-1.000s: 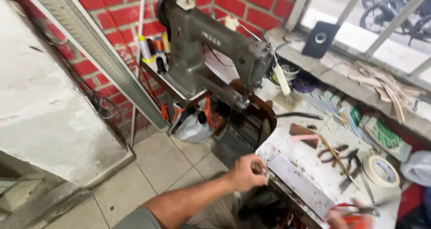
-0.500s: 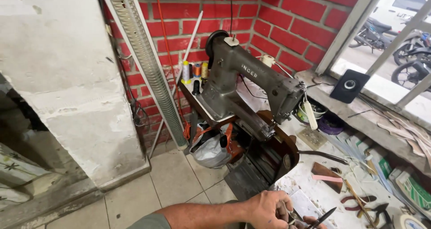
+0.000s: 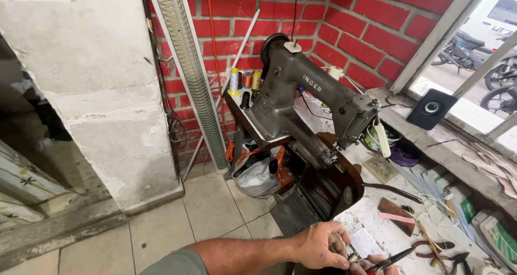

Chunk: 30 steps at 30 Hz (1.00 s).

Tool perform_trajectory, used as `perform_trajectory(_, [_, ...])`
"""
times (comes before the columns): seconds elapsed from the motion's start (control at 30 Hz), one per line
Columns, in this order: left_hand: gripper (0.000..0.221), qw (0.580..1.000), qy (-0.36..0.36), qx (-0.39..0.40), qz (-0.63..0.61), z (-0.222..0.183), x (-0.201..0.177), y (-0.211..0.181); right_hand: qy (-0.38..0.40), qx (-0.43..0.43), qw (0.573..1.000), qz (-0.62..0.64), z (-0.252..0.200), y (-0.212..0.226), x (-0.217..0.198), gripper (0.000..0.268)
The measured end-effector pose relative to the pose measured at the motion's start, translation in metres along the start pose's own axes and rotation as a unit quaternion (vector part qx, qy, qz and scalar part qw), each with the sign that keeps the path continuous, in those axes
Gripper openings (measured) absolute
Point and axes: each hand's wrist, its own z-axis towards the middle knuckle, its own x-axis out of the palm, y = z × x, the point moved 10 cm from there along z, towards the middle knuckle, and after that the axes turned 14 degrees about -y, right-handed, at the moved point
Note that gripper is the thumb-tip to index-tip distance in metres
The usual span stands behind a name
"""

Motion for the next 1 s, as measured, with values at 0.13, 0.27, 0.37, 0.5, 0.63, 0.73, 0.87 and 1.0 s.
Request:
perform_trajectory(0.13, [0.055, 1.000, -0.007, -0.009, 0.009, 0.005, -0.001, 0.005, -0.008, -0.038, 0.999, -0.037, -0.018, 0.039, 0.008, 0.053])
perform_trajectory(0.27, [0.036, 0.999, -0.046, -0.024, 0.018, 0.016, -0.004, 0.004, 0.009, -0.001, 0.992, -0.127, -0.032, 0.109, 0.025, 0.041])
perform_trajectory(0.37, [0.030, 0.997, -0.064, -0.048, 0.020, 0.026, -0.004, 0.004, -0.014, 0.070, 0.980, -0.183, -0.047, 0.135, 0.031, 0.042])
perform_trajectory(0.5, [0.029, 0.995, -0.059, -0.053, -0.064, 0.042, 0.001, 0.002, -0.007, 0.083, 0.995, -0.047, -0.054, 0.167, 0.048, 0.037])
perform_trajectory(0.63, [0.025, 0.994, -0.047, -0.078, -0.061, 0.069, -0.002, 0.015, -0.006, 0.062, 0.996, -0.058, -0.028, 0.167, 0.050, 0.036])
perform_trajectory(0.73, [0.036, 0.997, -0.056, -0.048, 0.005, 0.090, 0.013, 0.058, 0.013, -0.094, 0.977, -0.189, -0.018, 0.188, 0.040, 0.051])
perform_trajectory(0.87, [0.031, 0.995, -0.051, -0.003, -0.087, 0.079, 0.006, 0.004, 0.073, -0.105, 0.991, -0.039, -0.027, 0.221, 0.056, 0.051])
perform_trajectory(1.0, [0.029, 0.989, -0.028, 0.034, -0.141, 0.052, -0.005, -0.068, 0.121, -0.034, 0.988, 0.085, -0.049, 0.248, 0.068, 0.033])
